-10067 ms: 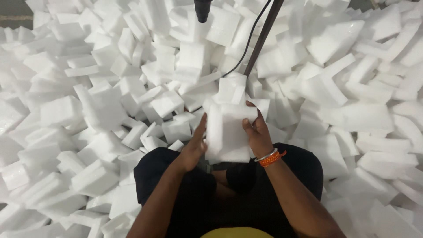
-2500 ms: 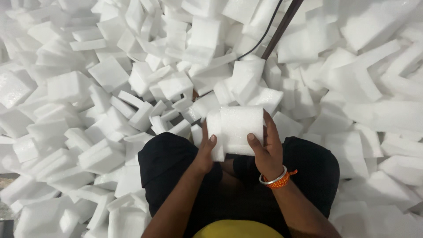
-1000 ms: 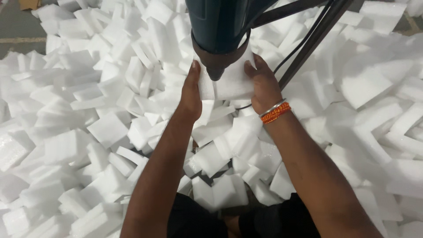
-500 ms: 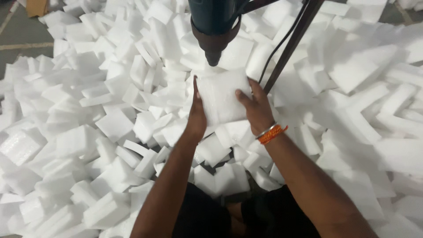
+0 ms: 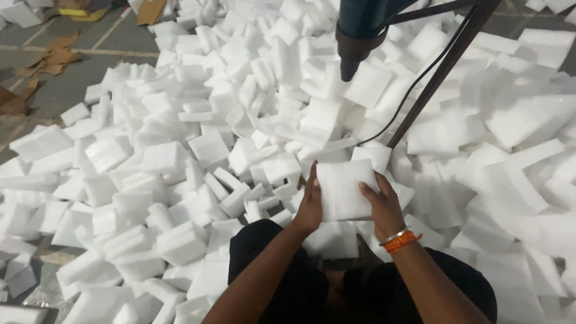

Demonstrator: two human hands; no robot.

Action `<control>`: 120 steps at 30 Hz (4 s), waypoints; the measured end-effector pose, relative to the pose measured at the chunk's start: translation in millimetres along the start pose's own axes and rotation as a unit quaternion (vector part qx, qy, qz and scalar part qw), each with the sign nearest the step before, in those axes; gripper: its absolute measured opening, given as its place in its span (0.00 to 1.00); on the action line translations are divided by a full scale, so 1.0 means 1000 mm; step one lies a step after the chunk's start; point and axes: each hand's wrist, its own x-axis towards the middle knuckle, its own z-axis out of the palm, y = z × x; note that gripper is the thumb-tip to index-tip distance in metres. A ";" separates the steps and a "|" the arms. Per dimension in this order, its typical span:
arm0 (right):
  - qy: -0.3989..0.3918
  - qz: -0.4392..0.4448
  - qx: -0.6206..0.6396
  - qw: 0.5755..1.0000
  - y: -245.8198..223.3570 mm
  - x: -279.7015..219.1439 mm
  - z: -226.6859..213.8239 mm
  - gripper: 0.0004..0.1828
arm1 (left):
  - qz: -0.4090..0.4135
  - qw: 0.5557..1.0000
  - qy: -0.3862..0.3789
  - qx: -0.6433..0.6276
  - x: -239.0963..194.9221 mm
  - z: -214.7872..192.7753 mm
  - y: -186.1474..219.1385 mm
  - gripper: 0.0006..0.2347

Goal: The person sits on the floor and repeatedly picks up white foam pieces, places them under a stationary machine nozzle, and then discards them back into the pile. The person handles the foam pieces one at a time in a repetitive cycle.

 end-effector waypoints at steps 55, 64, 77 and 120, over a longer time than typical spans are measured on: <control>0.062 -0.126 0.076 0.987 -0.108 0.215 0.052 0.35 | -0.056 0.965 -0.022 -0.256 0.250 -0.015 0.060 0.31; 0.047 -0.209 0.017 0.977 -0.076 0.184 0.029 0.36 | 0.074 0.997 0.020 0.019 0.206 -0.006 0.037 0.28; 0.038 -0.068 -0.054 0.996 -0.009 0.050 -0.013 0.37 | 0.067 0.983 0.003 0.173 0.050 -0.007 -0.038 0.29; 0.032 -0.268 -0.347 0.898 -0.054 -0.071 -0.020 0.30 | -0.140 0.968 -0.192 -0.077 -0.067 -0.026 0.020 0.48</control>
